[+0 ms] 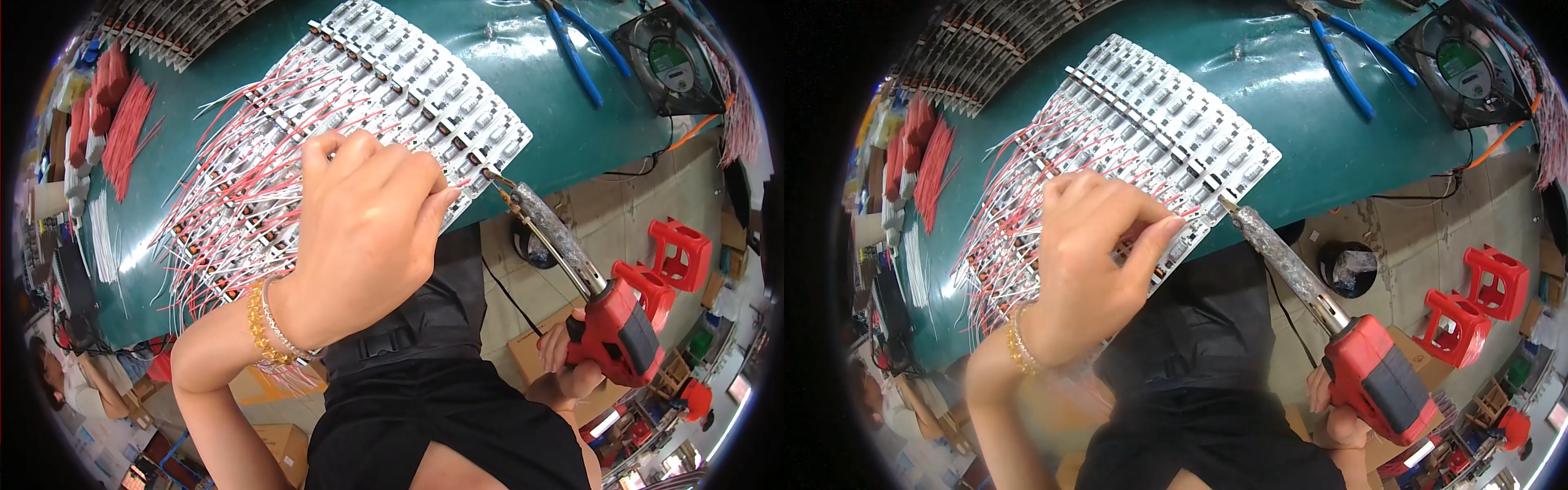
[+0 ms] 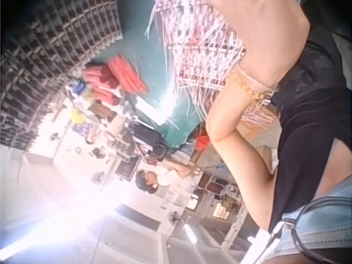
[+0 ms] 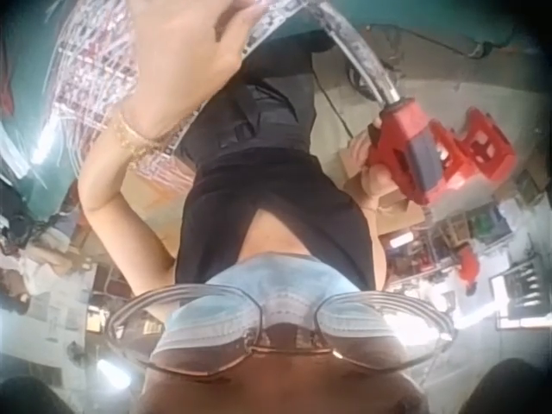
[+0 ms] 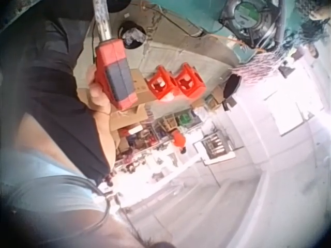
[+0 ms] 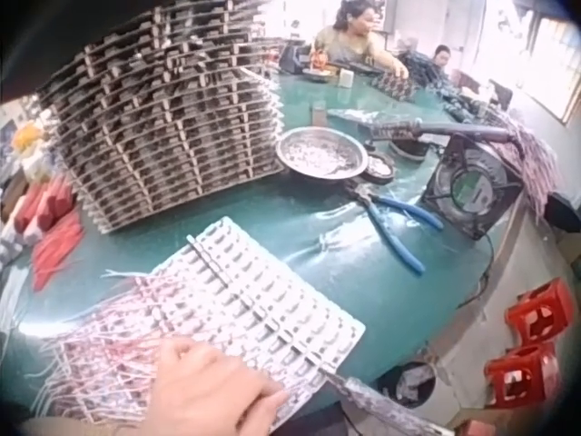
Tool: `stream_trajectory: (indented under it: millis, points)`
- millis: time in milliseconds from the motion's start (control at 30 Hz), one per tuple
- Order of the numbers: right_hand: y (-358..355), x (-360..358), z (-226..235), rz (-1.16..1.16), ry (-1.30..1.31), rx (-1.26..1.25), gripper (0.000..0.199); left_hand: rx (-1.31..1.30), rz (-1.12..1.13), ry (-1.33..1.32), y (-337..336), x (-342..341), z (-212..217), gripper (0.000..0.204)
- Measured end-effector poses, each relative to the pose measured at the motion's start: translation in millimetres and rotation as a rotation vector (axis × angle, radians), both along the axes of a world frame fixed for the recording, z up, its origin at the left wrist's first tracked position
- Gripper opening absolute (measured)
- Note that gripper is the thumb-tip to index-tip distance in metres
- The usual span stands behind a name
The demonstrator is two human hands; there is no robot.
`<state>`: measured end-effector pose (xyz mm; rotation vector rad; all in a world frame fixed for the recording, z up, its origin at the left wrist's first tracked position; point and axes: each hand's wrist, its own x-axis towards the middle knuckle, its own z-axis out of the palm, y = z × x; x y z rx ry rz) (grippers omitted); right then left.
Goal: The person solders wires to electronic circuit boards using a soldering iron, gathers bundles of wires from the table, and solders them onto another circuit board panel.
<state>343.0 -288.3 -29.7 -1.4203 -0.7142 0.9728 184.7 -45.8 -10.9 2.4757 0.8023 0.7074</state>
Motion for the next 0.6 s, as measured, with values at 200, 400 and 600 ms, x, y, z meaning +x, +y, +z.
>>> stream_trajectory:
  millis: [200,400,600]
  points:
    - [8,-5,14,-0.024,0.108,-0.155,0.076,0.029,0.017,0.046,-1,4,-9,0.014]
    - [15,-15,12,-0.241,0.256,-0.218,0.069,0.004,0.008,0.044,-1,2,-10,0.016]
    - [1,-14,-2,-0.260,0.119,-0.224,0.076,0.001,0.010,0.042,0,1,-11,0.016]
